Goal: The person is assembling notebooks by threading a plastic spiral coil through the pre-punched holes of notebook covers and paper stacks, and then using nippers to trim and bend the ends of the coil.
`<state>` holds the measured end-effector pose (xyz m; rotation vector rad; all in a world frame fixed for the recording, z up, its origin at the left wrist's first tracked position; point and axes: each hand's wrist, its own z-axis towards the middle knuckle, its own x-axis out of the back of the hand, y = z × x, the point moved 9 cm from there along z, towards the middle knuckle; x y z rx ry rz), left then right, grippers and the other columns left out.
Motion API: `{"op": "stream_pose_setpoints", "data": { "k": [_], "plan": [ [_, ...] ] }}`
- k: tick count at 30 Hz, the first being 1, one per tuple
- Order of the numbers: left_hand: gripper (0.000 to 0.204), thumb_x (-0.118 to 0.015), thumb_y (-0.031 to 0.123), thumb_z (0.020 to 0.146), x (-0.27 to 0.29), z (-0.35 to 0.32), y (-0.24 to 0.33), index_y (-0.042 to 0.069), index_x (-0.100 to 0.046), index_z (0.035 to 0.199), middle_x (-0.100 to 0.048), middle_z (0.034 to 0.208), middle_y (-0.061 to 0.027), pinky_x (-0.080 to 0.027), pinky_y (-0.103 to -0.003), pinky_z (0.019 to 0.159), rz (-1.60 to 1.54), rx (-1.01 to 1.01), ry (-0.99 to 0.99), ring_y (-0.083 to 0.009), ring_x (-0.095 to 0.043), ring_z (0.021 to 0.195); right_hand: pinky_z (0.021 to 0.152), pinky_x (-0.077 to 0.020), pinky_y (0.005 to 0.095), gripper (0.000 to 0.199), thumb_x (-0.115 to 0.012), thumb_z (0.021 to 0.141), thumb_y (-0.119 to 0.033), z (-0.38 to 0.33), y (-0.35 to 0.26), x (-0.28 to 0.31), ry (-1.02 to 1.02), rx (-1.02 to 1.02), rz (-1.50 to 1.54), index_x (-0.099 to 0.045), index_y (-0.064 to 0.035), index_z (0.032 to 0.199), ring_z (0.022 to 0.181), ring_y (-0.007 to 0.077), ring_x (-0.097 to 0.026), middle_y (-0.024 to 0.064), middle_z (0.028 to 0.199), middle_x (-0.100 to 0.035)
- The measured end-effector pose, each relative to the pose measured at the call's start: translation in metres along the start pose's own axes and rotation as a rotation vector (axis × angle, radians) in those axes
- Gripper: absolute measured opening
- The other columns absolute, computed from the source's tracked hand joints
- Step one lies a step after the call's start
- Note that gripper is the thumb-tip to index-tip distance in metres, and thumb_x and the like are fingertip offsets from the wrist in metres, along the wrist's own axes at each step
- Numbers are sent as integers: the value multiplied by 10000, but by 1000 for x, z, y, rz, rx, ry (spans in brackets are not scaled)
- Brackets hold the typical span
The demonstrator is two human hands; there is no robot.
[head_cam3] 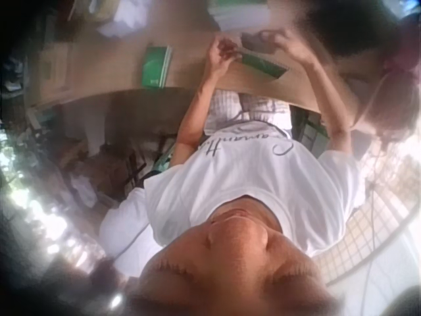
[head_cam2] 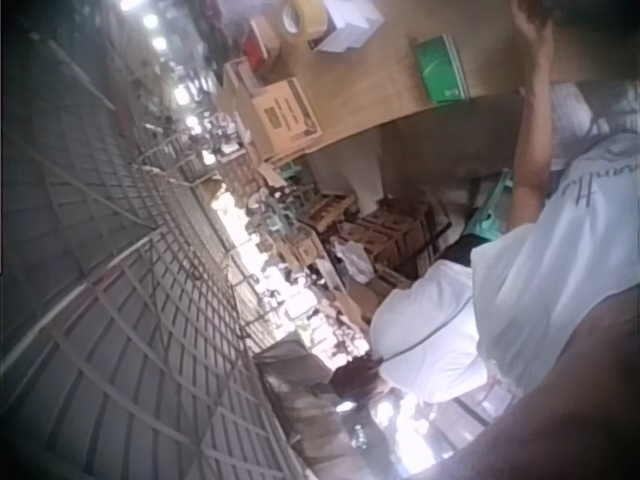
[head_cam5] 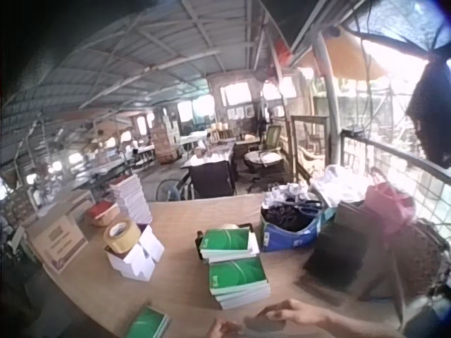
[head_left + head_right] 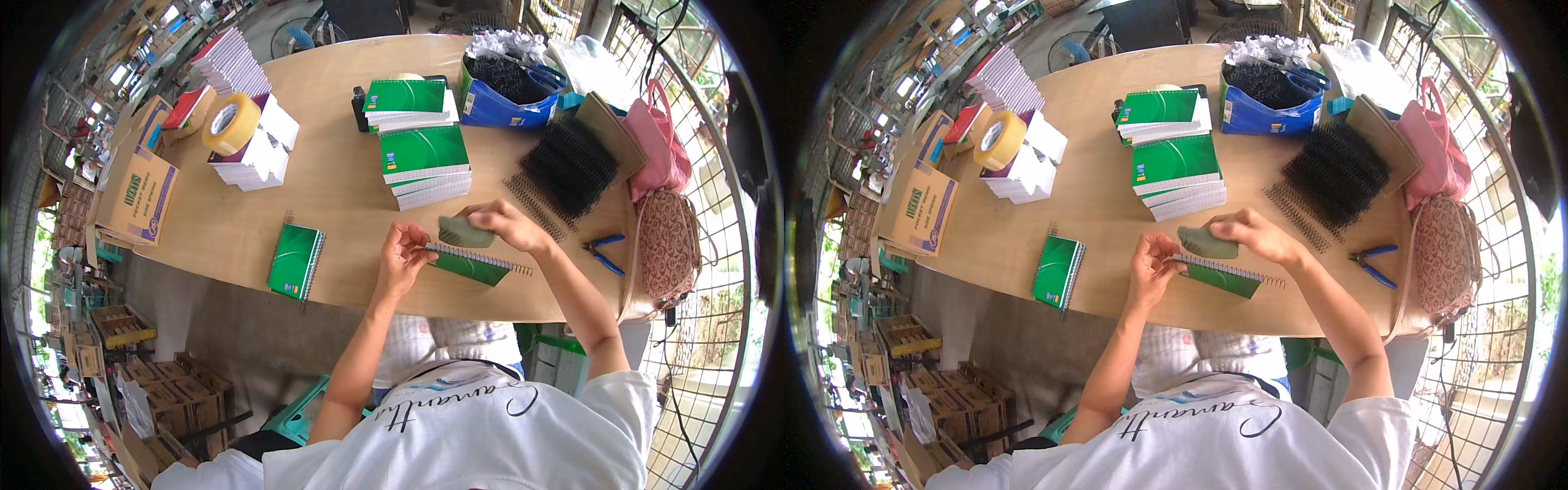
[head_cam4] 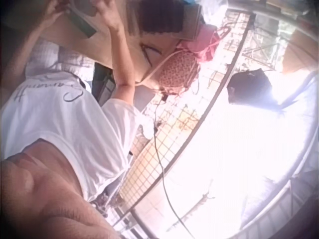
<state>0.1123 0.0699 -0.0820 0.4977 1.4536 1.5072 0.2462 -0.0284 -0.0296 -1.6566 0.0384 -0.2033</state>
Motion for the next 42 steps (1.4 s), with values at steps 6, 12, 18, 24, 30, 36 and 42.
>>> {"op": "stream_pose_setpoints", "data": {
  "k": [6, 12, 18, 24, 30, 36, 42],
  "plan": [
    [458, -731, -119, 770, -2, 0, -6, 72, -478, 1100, -565, 963, -21, -564, -239, 768, 16, 16, -23, -96, -588, 892, 840, -508, 340, 443, -521, 933, -300, 5, 0, -9, -73, -27, -352, -676, 95, 1062, 938, 245, -651, 176, 1118, -686],
    [483, -752, -64, 774, 9, -1, -18, 87, -512, 1165, -570, 1043, -24, -558, -266, 752, 8, 9, 19, -102, -583, 909, 951, -465, 426, 409, -570, 940, -366, -13, -15, 2, 97, 321, -533, -694, -39, 1153, 1138, 330, -583, 185, 1247, -627],
    [676, -710, -16, 842, 11, -22, 38, 113, -376, 1416, -633, 1133, -122, -516, -275, 857, 27, 55, 117, -126, -613, 964, 1055, -369, 497, 407, -700, 845, -293, -209, -8, 117, 1055, -79, -1062, -623, -36, 1151, 1202, 383, -497, 204, 1290, -555],
    [671, -690, -34, 855, 5, -17, 40, 84, -363, 1429, -687, 1027, -127, -511, -256, 836, 48, 77, 178, -126, -642, 920, 1059, -334, 517, 369, -598, 922, -270, -251, 35, 113, 961, -209, -1456, -585, -35, 1207, 1141, 367, -532, 167, 1184, -595],
    [649, -693, -16, 860, -4, -20, 50, 68, -372, 1418, -699, 1031, -153, -508, -222, 736, 53, 122, 180, -86, -626, 810, 1035, -393, 518, 469, -791, 696, -273, -134, -115, 14, 637, 435, -1298, -682, -133, 1129, 1003, 273, -605, 79, 1021, -621],
    [709, -720, 9, 850, 2, -25, 61, 61, -331, 1441, -693, 924, -103, -513, -229, 707, 27, 121, 205, -88, -624, 766, 1090, -355, 537, 406, -731, 674, -290, -58, -151, -74, 318, 919, -1591, -703, -156, 1056, 1069, 205, -568, 9, 1052, -597],
    [729, -738, 29, 846, 11, -30, 69, 68, -329, 1449, -690, 919, -90, -504, -217, 704, 33, 113, 198, -87, -623, 771, 962, -465, 484, 239, -674, 719, -245, -35, -155, -91, 122, 906, -1585, -684, -101, 910, 1001, 211, -594, 38, 974, -604]
  ]
}}
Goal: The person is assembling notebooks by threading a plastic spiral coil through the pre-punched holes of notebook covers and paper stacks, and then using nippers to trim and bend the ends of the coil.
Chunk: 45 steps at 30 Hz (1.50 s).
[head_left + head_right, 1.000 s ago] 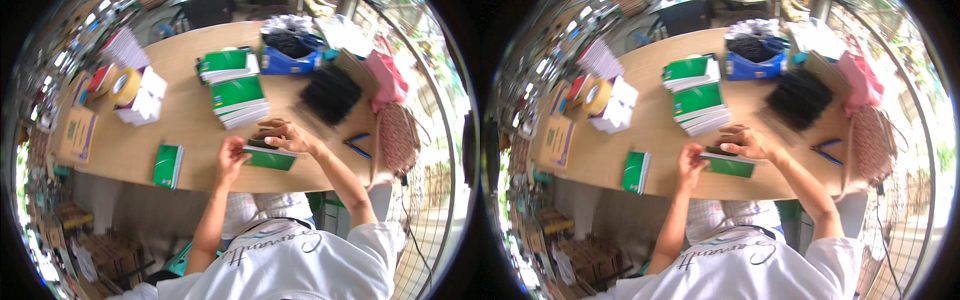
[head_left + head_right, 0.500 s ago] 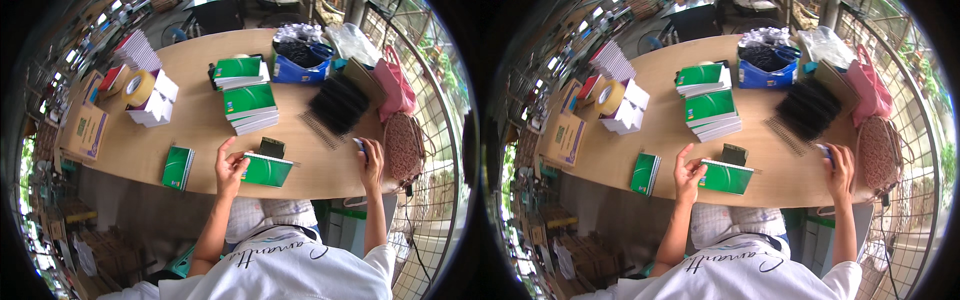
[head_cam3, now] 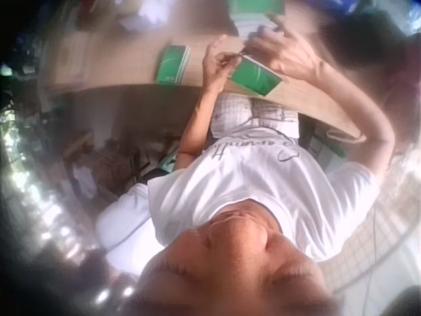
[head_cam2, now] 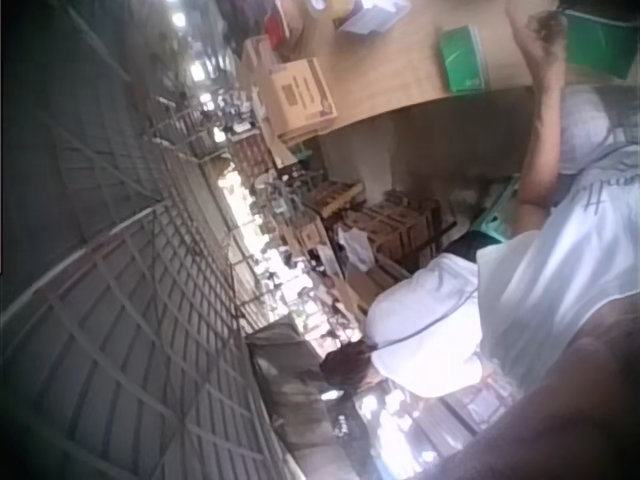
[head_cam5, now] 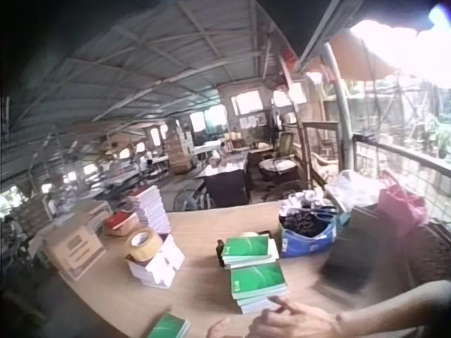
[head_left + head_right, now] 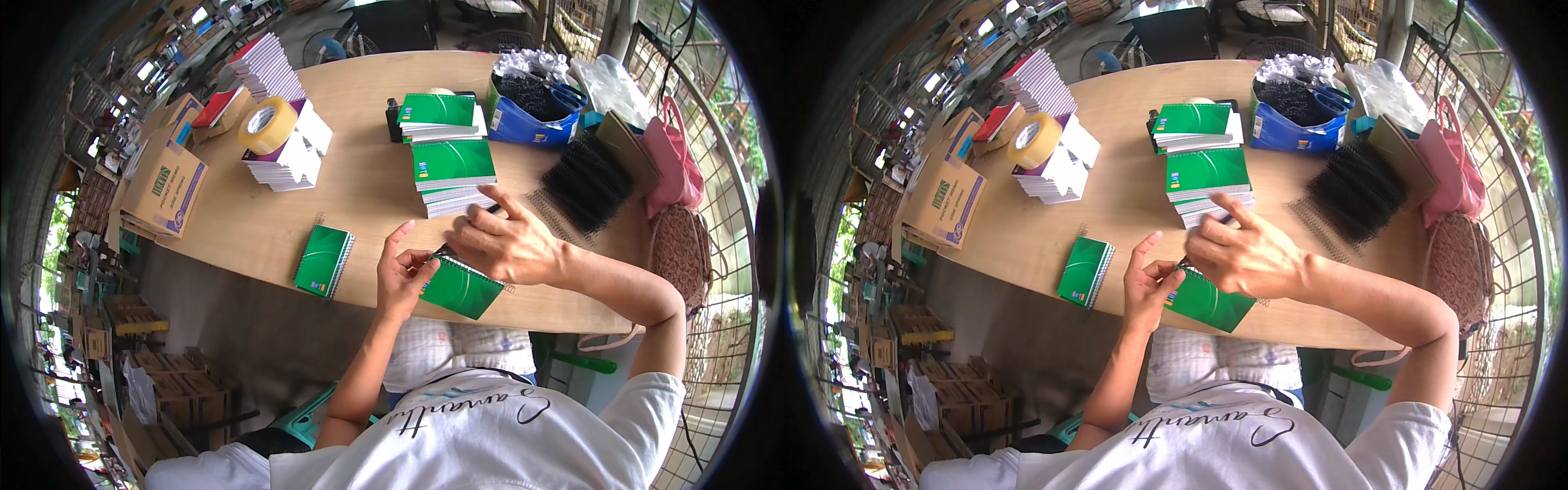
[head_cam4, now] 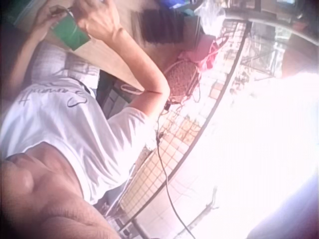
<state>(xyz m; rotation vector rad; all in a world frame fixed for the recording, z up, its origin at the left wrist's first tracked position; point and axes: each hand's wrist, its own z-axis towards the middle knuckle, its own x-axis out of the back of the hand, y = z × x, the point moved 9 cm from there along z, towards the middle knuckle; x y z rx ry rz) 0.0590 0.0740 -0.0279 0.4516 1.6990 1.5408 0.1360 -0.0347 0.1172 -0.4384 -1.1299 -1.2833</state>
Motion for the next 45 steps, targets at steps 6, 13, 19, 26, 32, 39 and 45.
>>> {"op": "stream_pose_setpoints", "data": {
  "k": [6, 13, 19, 26, 32, 39, 45],
  "plan": [
    [579, -680, -8, 875, 3, -14, 10, 58, -440, 1398, -665, 996, -85, -496, -227, 719, 202, -125, 93, -90, -601, 881, 754, -517, 410, 262, -755, 761, -281, -24, 26, -36, -239, -645, 583, -712, -86, 930, 854, 306, -617, 100, 889, -615],
    [182, -490, 48, 866, 134, -39, 142, -13, -618, 980, -598, 891, -49, -447, -282, 799, 473, -489, 583, -139, -556, 873, 815, -484, 411, 299, -787, 735, -163, -142, 45, -21, 76, -936, 363, -702, -65, 1005, 903, 312, -582, 116, 906, -609],
    [175, -430, 93, 810, 103, 58, 107, 24, -585, 767, -590, 755, -108, -439, -345, 686, 1269, -289, -315, -234, -548, 719, 924, -426, 450, 390, -783, 695, -157, -198, 28, -50, -88, -904, 226, -680, -68, 1060, 986, 318, -553, 119, 999, -595],
    [145, -456, 70, 793, 118, 78, 33, 69, -600, 788, -559, 1042, -85, -363, -392, 943, 1390, -401, -455, -283, -486, 1021, 953, -410, 481, 479, -782, 670, -123, -232, 18, -49, 0, -946, 216, -656, -64, 1129, 1057, 370, -511, 143, 1082, -577],
    [299, -526, 40, 781, 106, 71, 34, 120, -608, 1056, -550, 1128, -80, -371, -461, 977, 1470, -466, -403, -305, -497, 1085, 968, -407, 507, 510, -796, 657, -143, -236, 17, -45, -32, -957, 177, -655, -76, 1143, 1130, 381, -488, 143, 1147, -560],
    [294, -656, 51, 821, 15, 66, 89, 67, -638, 1114, -570, 1148, -125, -454, -420, 956, 1156, -726, -204, -310, -546, 1117, 1023, -371, 566, 570, -800, 670, -253, -143, -17, -54, 18, -817, 377, -643, -138, 1206, 1197, 376, -472, 131, 1322, -511],
    [423, -788, 56, 719, -78, 116, 79, 20, -674, 1125, -607, 1141, -128, -520, -403, 922, 1204, -863, -440, -290, -599, 1052, 956, -463, 443, 496, -758, 703, -156, -130, -24, -110, 59, -657, 400, -667, -43, 1178, 1123, 351, -521, 107, 1226, -608]
  ]
}}
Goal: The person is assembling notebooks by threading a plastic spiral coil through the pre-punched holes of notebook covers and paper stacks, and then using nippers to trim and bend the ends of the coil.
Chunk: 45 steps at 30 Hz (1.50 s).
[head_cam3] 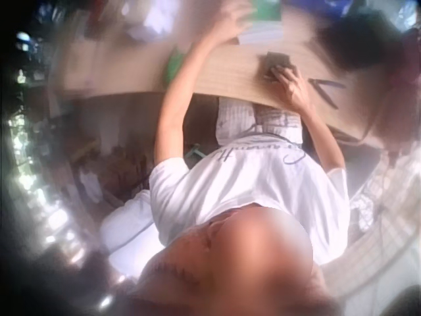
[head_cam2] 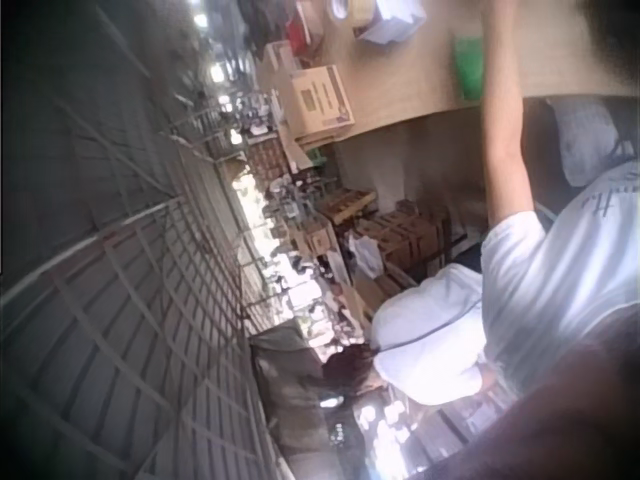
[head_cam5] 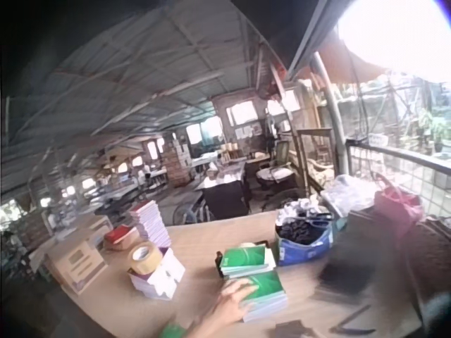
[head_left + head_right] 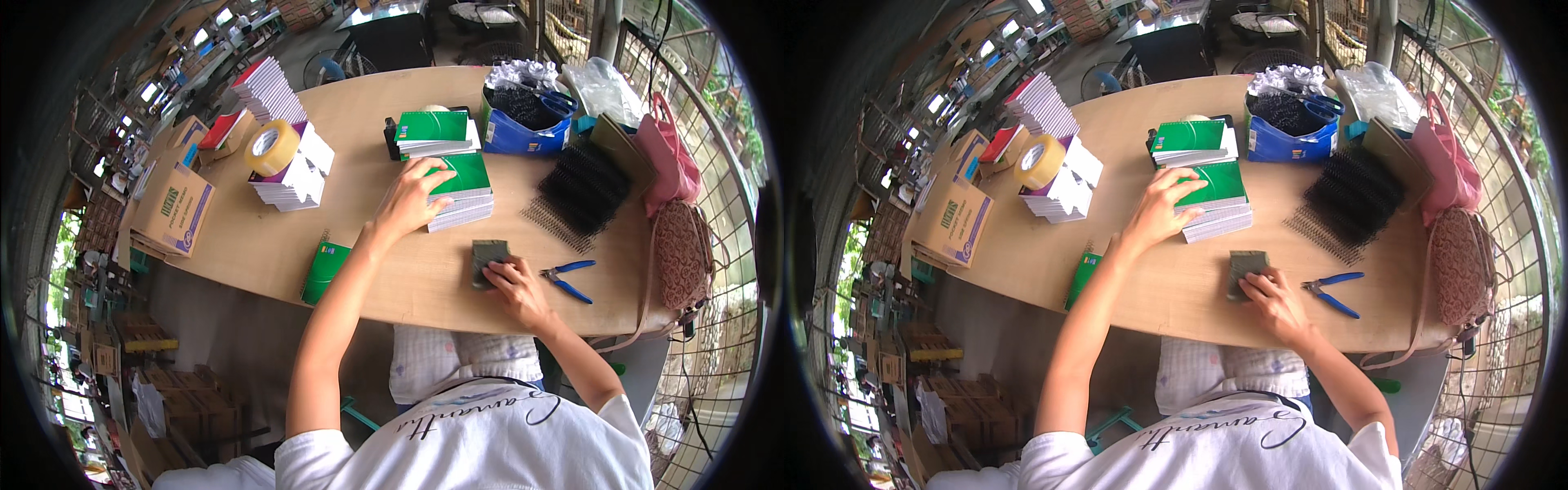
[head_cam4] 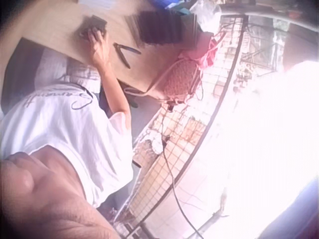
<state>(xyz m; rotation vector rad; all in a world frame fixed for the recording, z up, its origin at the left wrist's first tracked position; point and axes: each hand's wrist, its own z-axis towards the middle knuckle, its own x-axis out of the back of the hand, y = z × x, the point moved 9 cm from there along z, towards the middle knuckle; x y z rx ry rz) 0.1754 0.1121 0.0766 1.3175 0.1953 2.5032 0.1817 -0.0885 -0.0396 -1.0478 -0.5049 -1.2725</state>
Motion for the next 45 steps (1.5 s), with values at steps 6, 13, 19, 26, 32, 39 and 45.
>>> {"op": "stream_pose_setpoints", "data": {
  "k": [6, 13, 19, 26, 32, 39, 45],
  "plan": [
    [448, -806, 14, 672, -24, 13, -27, -3, -688, 1103, -660, 1114, -132, -525, -379, 914, 23, 174, -344, -310, -627, 1031, 899, -497, 427, 495, -758, 638, -132, -60, 28, 61, -1, 70, -72, -683, 6, 1107, 1055, 349, -551, 103, 1139, -641],
    [314, -712, -24, 772, -26, 11, -36, -15, -685, 1084, -670, 1082, -145, -544, -378, 831, -106, 149, -342, -312, -650, 962, 853, -490, 388, 525, -781, 684, -371, -47, 36, 118, -14, -13, -158, -704, -62, 1102, 1029, 338, -540, 119, 1141, -603],
    [216, -591, -8, 852, -8, 10, -27, -13, -659, 1056, -671, 1034, -158, -546, -394, 771, -47, 173, -150, -343, -660, 877, 653, -549, 312, 626, -506, 958, -565, 57, 88, 76, 225, -859, 1211, -452, -22, 1264, 696, 229, -653, 184, 929, -646],
    [233, -624, 11, 850, -12, -11, -7, 13, -674, 1078, -634, 1171, -114, -554, -381, 791, 41, 33, -22, -330, -662, 935, 657, -604, 463, 365, -740, 829, -69, 157, 131, -6, 60, -1002, 1239, -468, -46, 1070, 822, 317, -676, 143, 892, -583],
    [685, -649, -37, 847, 40, -28, -6, 119, -385, 1459, -602, 1123, -133, -536, -335, 785, -99, 333, 521, -241, -638, 960, 647, -416, 226, 337, -668, 851, 63, 128, 87, 8, 247, -463, 1289, -427, -103, 1018, 754, 63, -494, -29, 843, -483],
    [427, -564, -161, 834, 5, -102, 43, 100, -686, 1150, -618, 982, -102, -541, -340, 727, -252, 378, 421, -231, -630, 866, 715, -509, 441, 256, -793, 720, -172, 53, 109, 71, 107, -438, -211, -617, -36, 846, 921, 307, -583, 105, 1000, -529],
    [136, -686, 129, 885, -44, -128, 46, 64, -692, 1005, -528, 953, -74, -440, -334, 844, -249, 440, 426, -232, -517, 946, 801, -450, 471, 120, -633, 793, -76, 39, 107, 60, 108, -283, -494, -655, -52, 909, 887, 284, -579, 89, 909, -570]
  ]
}}
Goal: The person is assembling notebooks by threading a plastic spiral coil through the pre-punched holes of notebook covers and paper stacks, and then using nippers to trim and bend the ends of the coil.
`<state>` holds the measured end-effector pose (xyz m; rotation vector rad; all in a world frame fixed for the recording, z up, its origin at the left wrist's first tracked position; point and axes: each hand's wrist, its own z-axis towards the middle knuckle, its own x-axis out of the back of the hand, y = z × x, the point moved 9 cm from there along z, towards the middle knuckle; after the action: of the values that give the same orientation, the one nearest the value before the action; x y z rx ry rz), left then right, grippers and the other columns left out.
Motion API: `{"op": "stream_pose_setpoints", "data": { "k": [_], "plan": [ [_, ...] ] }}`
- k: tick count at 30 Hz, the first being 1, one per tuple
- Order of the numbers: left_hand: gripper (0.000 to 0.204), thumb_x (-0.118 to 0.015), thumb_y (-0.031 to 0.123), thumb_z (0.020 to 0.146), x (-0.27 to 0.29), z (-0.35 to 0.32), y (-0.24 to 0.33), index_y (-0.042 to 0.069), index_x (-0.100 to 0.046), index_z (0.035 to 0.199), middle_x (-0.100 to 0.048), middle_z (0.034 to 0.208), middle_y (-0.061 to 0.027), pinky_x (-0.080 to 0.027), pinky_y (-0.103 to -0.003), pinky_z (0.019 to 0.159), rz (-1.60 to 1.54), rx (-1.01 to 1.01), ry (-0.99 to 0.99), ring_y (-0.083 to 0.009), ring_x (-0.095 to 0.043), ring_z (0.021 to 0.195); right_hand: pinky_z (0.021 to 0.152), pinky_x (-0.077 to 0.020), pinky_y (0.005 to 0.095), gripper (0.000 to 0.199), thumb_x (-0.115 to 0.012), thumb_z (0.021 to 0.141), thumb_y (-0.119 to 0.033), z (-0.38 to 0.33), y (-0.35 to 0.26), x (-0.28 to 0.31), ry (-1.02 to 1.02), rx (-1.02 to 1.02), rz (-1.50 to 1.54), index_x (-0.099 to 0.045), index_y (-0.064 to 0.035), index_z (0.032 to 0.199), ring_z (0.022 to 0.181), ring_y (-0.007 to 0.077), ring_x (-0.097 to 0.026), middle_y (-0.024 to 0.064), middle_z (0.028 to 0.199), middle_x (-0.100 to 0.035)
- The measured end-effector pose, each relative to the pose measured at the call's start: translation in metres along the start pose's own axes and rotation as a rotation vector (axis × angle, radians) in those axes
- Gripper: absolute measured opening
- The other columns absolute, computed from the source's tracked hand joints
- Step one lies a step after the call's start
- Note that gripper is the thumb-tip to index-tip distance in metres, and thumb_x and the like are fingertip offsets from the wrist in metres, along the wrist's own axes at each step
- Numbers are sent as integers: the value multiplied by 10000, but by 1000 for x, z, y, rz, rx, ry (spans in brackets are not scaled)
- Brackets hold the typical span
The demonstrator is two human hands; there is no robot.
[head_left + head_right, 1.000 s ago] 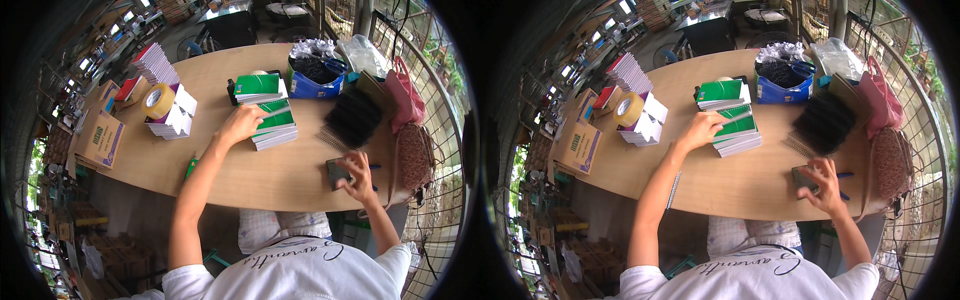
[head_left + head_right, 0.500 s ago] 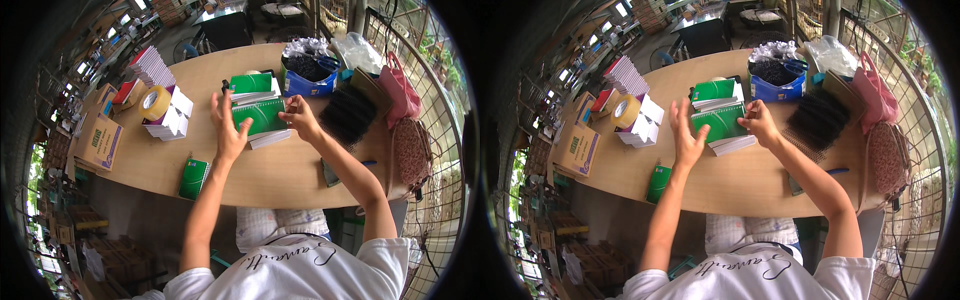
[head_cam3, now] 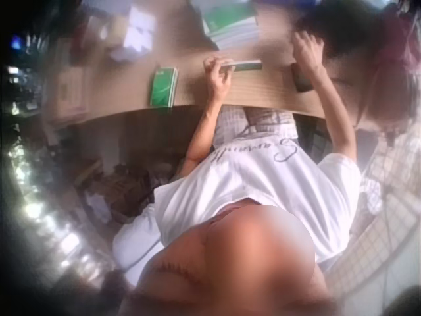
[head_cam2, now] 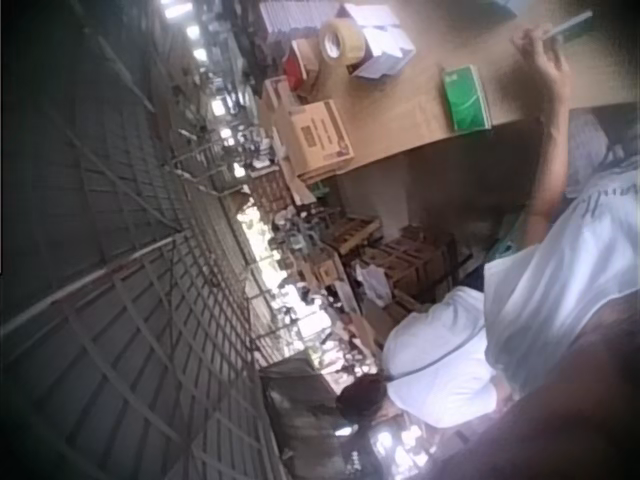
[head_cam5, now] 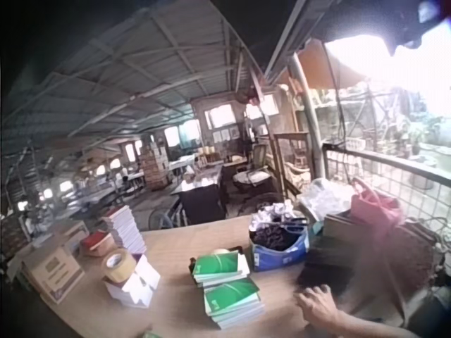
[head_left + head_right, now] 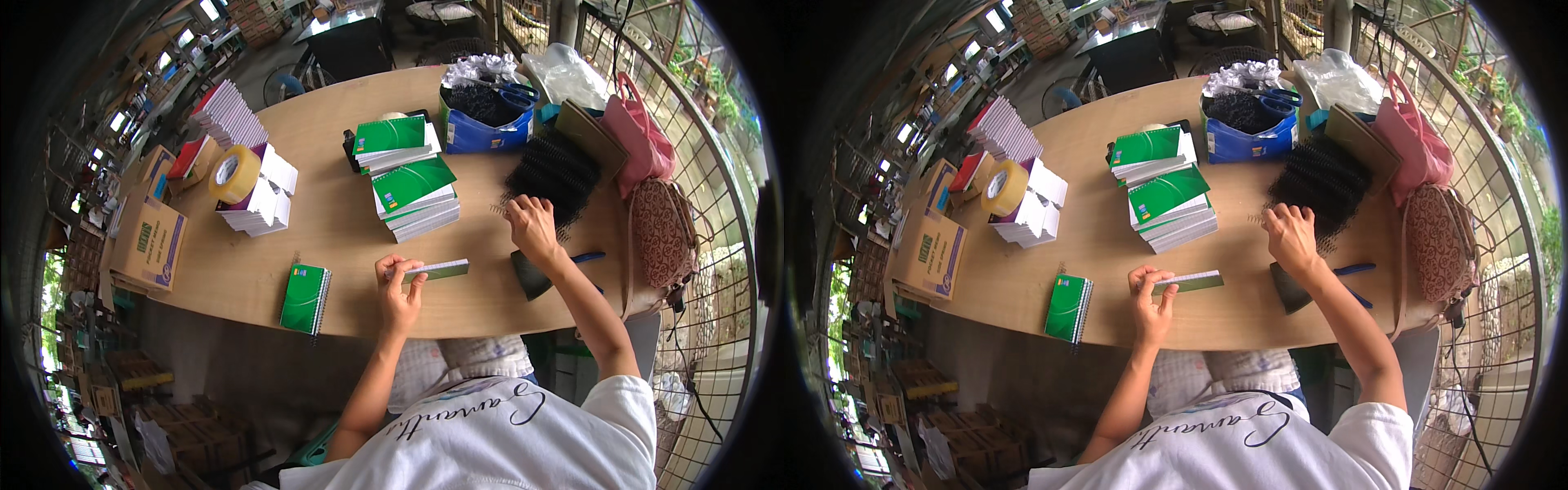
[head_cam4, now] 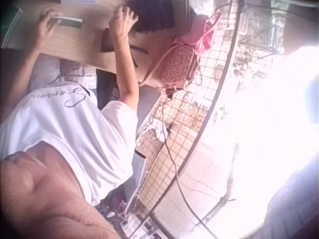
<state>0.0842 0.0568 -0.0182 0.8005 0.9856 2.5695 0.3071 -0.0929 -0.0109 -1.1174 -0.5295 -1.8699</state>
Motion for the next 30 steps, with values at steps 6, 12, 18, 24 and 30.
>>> {"op": "stream_pose_setpoints", "data": {
  "k": [6, 12, 18, 24, 30],
  "plan": [
    [116, -696, 136, 880, -7, -2, -12, 69, -687, 975, -494, 944, -87, -437, -347, 818, -30, 68, -36, -238, -501, 908, 631, -513, 390, 178, -693, 814, -49, 4, -49, 41, -210, 175, 695, -726, -81, 986, 714, 288, -635, 109, 812, -640],
    [115, -704, 126, 871, -7, 4, -9, 62, -691, 965, -499, 892, -77, -439, -336, 797, -85, 60, -28, -232, -491, 886, 664, -518, 378, 126, -725, 807, -85, -3, -51, 22, -234, 103, 828, -731, -77, 933, 717, 263, -635, 73, 835, -693],
    [119, -710, 126, 865, -6, 2, -14, 55, -694, 959, -518, 887, -81, -442, -332, 784, -109, 78, -23, -228, -494, 868, 777, -494, 360, 148, -742, 769, -51, -1, -62, 27, -206, 182, 831, -691, -96, 901, 878, 234, -638, 24, 878, -700],
    [125, -709, 136, 873, -6, 1, -13, 50, -692, 961, -493, 922, -80, -441, -328, 780, -87, 77, -22, -223, -493, 871, 810, -485, 369, 180, -750, 743, -15, -3, -65, 28, -167, 260, 990, -668, -107, 874, 876, 218, -636, -1, 901, -688],
    [99, -711, 125, 870, -1, 3, -11, 66, -697, 948, -526, 918, -80, -456, -336, 740, -96, 66, 14, -227, -505, 861, 901, -451, 402, 173, -734, 757, -3, -2, -61, 31, -76, 239, 844, -663, -112, 872, 871, 196, -635, -4, 912, -673]
  ]
}}
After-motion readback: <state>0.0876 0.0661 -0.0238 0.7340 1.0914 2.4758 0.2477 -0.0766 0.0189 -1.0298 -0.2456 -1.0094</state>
